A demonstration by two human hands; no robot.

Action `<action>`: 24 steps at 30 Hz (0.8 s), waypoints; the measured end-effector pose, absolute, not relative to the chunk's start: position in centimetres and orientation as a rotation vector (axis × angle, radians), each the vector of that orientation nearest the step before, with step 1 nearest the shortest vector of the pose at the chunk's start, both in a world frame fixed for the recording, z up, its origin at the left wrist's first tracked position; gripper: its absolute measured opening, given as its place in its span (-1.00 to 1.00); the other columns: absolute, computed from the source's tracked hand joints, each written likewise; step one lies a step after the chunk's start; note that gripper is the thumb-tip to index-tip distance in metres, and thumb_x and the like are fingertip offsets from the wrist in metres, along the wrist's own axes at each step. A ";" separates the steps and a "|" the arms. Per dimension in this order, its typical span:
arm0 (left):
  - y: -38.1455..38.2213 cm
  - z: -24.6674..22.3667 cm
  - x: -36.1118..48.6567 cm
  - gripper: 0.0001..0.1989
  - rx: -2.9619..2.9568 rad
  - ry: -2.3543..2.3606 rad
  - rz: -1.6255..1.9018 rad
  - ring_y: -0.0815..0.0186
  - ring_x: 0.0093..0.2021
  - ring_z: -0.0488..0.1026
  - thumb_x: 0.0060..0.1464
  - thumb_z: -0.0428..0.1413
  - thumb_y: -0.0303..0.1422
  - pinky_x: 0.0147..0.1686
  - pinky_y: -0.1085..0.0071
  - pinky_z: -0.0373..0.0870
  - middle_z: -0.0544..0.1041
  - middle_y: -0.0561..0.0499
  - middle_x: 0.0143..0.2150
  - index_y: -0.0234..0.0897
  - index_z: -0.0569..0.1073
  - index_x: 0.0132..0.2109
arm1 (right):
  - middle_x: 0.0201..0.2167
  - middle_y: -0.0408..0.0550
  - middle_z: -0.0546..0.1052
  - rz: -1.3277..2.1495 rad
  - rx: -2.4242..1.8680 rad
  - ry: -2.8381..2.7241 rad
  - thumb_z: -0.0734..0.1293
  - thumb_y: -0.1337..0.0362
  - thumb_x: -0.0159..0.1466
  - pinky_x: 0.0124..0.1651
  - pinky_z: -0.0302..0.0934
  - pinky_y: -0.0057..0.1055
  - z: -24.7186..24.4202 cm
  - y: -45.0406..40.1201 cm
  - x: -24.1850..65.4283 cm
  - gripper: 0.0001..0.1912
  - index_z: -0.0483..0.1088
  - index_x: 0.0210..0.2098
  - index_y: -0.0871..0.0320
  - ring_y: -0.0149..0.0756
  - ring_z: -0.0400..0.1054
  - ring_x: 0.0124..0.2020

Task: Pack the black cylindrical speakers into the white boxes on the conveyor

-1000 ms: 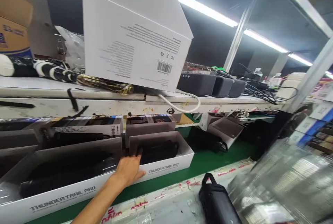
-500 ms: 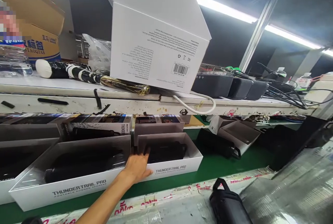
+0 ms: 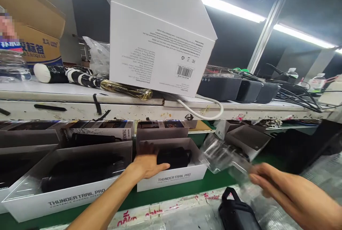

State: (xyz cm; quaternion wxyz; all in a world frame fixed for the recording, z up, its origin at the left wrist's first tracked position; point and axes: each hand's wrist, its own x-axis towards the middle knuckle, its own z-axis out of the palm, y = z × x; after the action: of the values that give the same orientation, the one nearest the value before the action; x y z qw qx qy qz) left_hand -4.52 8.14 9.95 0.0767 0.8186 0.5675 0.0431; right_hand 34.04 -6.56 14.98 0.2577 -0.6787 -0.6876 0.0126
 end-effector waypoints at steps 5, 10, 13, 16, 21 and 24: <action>11.0 8.8 -0.6 -0.12 2.470 1.545 0.127 -0.14 0.50 -0.16 0.05 0.19 -0.05 0.44 -0.05 -0.17 -0.02 -0.29 0.50 -0.36 0.14 0.41 | -0.44 -0.02 0.53 0.576 -1.553 -1.522 0.26 -0.12 0.19 -0.48 0.18 -0.36 15.5 5.5 27.5 -0.59 0.38 -0.26 0.10 -0.26 0.27 -0.54; 14.3 5.2 2.1 0.22 2.422 1.567 0.117 -0.36 0.42 0.00 -0.34 0.41 -0.13 0.39 -0.22 -0.08 0.08 -0.44 0.45 -0.42 0.07 0.43 | -0.38 0.02 0.55 0.869 -1.464 -1.136 0.33 0.06 0.08 -0.52 0.14 -0.42 10.1 12.0 26.8 -0.71 0.40 -0.34 0.16 -0.33 0.28 -0.54; 15.3 3.7 2.1 0.29 2.373 1.582 0.113 -0.45 0.40 0.01 -0.42 0.41 -0.22 0.35 -0.33 -0.09 0.06 -0.43 0.45 -0.37 0.01 0.45 | -0.42 0.03 0.56 0.916 -1.499 -1.085 0.37 0.13 0.03 -0.57 0.11 -0.44 7.6 12.1 27.6 -0.77 0.41 -0.42 0.17 -0.34 0.28 -0.58; 15.3 3.3 1.6 0.35 2.349 1.554 0.157 -0.37 0.42 -0.01 -0.49 0.41 -0.37 0.39 -0.24 -0.11 0.07 -0.26 0.47 -0.17 -0.05 0.47 | -0.42 0.04 0.57 0.930 -1.522 -0.994 0.39 0.16 0.01 -0.58 0.12 -0.43 6.9 11.8 28.6 -0.78 0.44 -0.41 0.18 -0.32 0.30 -0.58; 13.9 4.5 -0.1 0.29 2.310 1.522 0.324 -0.20 0.46 -0.05 -0.41 0.41 -0.35 0.44 0.00 -0.08 0.04 -0.17 0.49 -0.16 -0.03 0.47 | -0.45 0.01 0.56 0.948 -1.490 -0.901 0.43 0.21 0.00 -0.61 0.14 -0.45 7.4 12.2 29.5 -0.80 0.42 -0.41 0.16 -0.32 0.33 -0.57; 13.3 5.3 -1.6 0.19 2.277 1.494 0.462 -0.05 0.44 0.05 -0.29 0.39 -0.18 0.42 0.16 0.03 0.10 -0.15 0.47 -0.19 0.01 0.45 | -0.49 0.01 0.55 0.929 -1.491 -0.860 0.44 0.25 0.01 -0.63 0.18 -0.48 7.7 12.0 29.4 -0.81 0.40 -0.41 0.16 -0.33 0.34 -0.58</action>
State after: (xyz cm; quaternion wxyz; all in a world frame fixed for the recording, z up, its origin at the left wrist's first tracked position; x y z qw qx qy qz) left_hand -1.56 13.28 5.28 0.1885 0.8095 0.5313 0.1641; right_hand 29.35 12.04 7.75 0.5587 -0.6323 -0.3645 0.3939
